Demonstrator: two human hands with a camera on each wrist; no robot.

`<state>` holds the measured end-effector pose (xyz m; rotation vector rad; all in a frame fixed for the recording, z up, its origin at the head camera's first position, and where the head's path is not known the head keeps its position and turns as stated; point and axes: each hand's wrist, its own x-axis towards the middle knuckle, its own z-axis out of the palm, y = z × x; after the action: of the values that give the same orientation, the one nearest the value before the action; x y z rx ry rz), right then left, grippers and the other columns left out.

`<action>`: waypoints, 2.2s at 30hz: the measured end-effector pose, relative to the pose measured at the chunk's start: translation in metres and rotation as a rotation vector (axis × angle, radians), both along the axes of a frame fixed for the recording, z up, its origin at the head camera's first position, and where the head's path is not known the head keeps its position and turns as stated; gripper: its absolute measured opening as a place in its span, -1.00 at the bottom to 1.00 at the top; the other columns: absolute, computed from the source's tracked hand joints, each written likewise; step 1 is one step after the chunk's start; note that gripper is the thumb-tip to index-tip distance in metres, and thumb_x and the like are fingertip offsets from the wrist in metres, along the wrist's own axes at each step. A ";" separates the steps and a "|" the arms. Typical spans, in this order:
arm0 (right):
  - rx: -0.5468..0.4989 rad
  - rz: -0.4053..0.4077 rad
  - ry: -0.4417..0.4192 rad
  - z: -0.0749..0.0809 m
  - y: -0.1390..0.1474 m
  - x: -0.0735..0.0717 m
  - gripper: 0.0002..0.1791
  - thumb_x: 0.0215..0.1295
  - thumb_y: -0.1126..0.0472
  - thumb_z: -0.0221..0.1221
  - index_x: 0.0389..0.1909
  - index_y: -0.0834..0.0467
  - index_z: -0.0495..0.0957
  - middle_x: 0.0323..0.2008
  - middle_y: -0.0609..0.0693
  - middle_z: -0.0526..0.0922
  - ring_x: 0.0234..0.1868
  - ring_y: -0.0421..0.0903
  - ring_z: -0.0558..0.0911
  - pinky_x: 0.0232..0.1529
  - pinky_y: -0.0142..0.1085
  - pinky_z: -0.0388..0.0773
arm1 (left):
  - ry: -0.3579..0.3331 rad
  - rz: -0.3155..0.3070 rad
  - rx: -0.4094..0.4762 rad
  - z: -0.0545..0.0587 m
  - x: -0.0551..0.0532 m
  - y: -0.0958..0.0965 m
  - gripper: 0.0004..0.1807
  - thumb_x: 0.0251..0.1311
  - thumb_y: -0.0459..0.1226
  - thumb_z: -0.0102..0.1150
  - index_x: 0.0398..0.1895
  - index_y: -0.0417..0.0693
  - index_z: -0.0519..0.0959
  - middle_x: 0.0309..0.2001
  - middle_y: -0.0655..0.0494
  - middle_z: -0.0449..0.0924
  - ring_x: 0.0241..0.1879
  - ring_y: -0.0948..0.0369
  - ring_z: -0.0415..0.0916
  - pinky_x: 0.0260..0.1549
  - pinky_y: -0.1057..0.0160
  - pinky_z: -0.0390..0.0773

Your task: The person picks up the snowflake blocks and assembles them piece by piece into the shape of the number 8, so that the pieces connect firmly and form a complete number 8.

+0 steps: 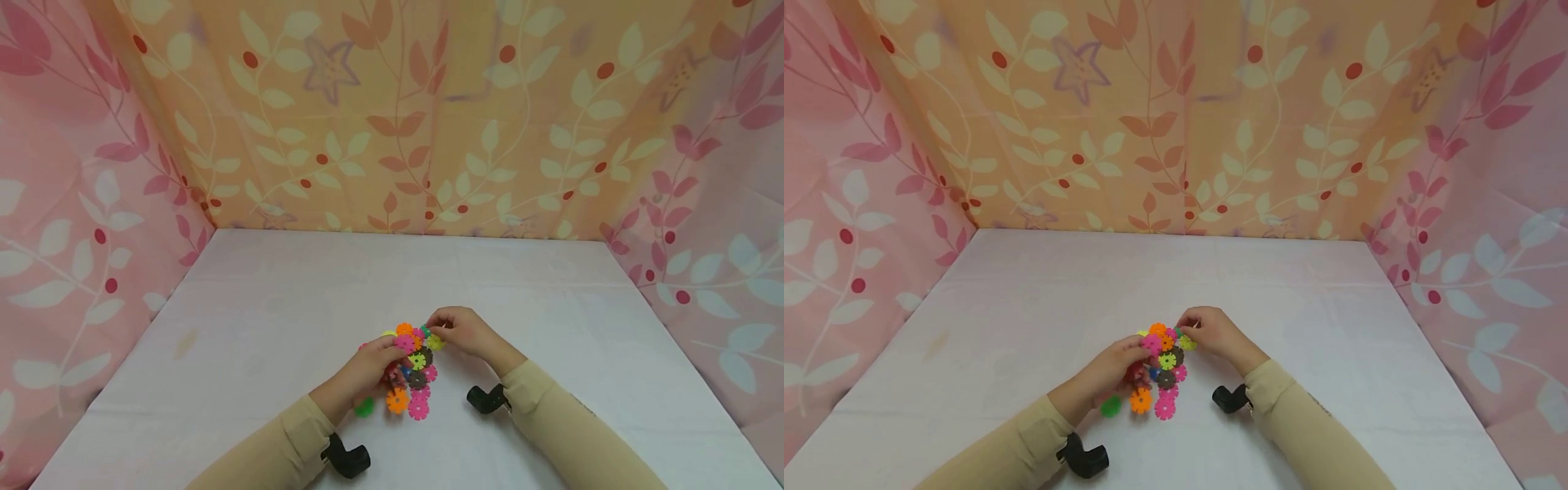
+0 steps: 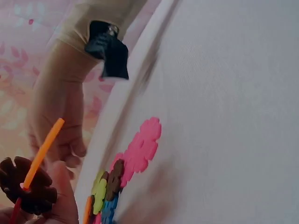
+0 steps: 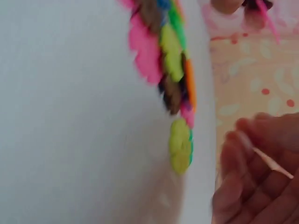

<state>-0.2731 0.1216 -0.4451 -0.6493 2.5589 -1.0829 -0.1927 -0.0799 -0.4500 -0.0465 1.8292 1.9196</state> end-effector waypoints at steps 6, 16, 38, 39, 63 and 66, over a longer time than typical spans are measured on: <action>0.271 0.022 0.146 -0.011 -0.002 -0.006 -0.76 -0.04 0.28 0.31 -0.30 0.14 0.53 -0.38 -0.01 0.42 -0.35 -0.11 0.40 -0.24 -0.24 0.41 | -0.052 0.038 0.072 -0.003 0.000 -0.001 -0.63 0.35 -0.09 -0.18 -0.17 -0.26 0.42 -0.43 0.06 0.46 -0.61 0.28 0.27 -0.56 0.38 0.37; 0.196 -0.006 0.040 -0.012 -0.001 -0.001 -0.79 -0.01 0.31 0.30 -0.43 0.07 0.45 -0.53 -0.07 0.42 -0.45 -0.12 0.39 -0.42 -0.30 0.35 | -0.055 0.036 0.059 -0.003 0.000 -0.002 -0.62 0.37 -0.09 -0.19 -0.10 -0.26 0.40 -0.35 -0.04 0.50 -0.54 0.26 0.49 -0.37 0.19 0.60; -0.089 0.211 0.289 0.007 -0.013 0.027 -0.93 0.11 0.28 0.25 -0.50 0.18 0.66 -0.61 -0.21 0.45 -0.56 -0.29 0.38 -0.52 -0.45 0.42 | -0.054 0.096 0.130 0.000 -0.001 -0.003 -0.65 0.40 -0.17 -0.27 -0.14 -0.33 0.37 -0.49 0.08 0.43 -0.62 0.31 0.30 -0.48 0.40 0.51; -0.084 0.217 0.299 0.006 -0.012 0.026 -0.93 0.11 0.28 0.25 -0.50 0.17 0.66 -0.62 -0.21 0.44 -0.56 -0.29 0.38 -0.52 -0.45 0.42 | -0.052 0.097 0.129 -0.001 -0.001 -0.003 -0.66 0.40 -0.18 -0.27 -0.16 -0.33 0.38 -0.49 0.08 0.44 -0.63 0.31 0.31 -0.47 0.39 0.52; -0.116 0.252 0.387 0.009 -0.008 0.025 -0.94 0.12 0.31 0.23 -0.42 0.11 0.66 -0.58 -0.22 0.44 -0.53 -0.30 0.38 -0.51 -0.46 0.42 | 0.001 0.082 0.038 -0.001 -0.001 -0.006 -0.61 0.30 -0.13 -0.02 -0.06 -0.28 0.53 -0.24 -0.10 0.65 -0.25 0.12 0.62 -0.32 0.31 0.57; -0.116 0.253 0.388 0.009 -0.008 0.025 -0.93 0.13 0.31 0.23 -0.40 0.10 0.67 -0.57 -0.22 0.45 -0.53 -0.30 0.39 -0.50 -0.46 0.43 | 0.001 0.082 0.026 -0.001 -0.001 -0.005 -0.62 0.26 -0.13 0.03 -0.07 -0.26 0.56 -0.23 -0.08 0.65 -0.25 0.12 0.62 -0.31 0.30 0.58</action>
<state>-0.2480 0.1134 -0.4359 -1.2871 2.6345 -1.1123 -0.1935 -0.0852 -0.4506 -0.1134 1.8288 2.0000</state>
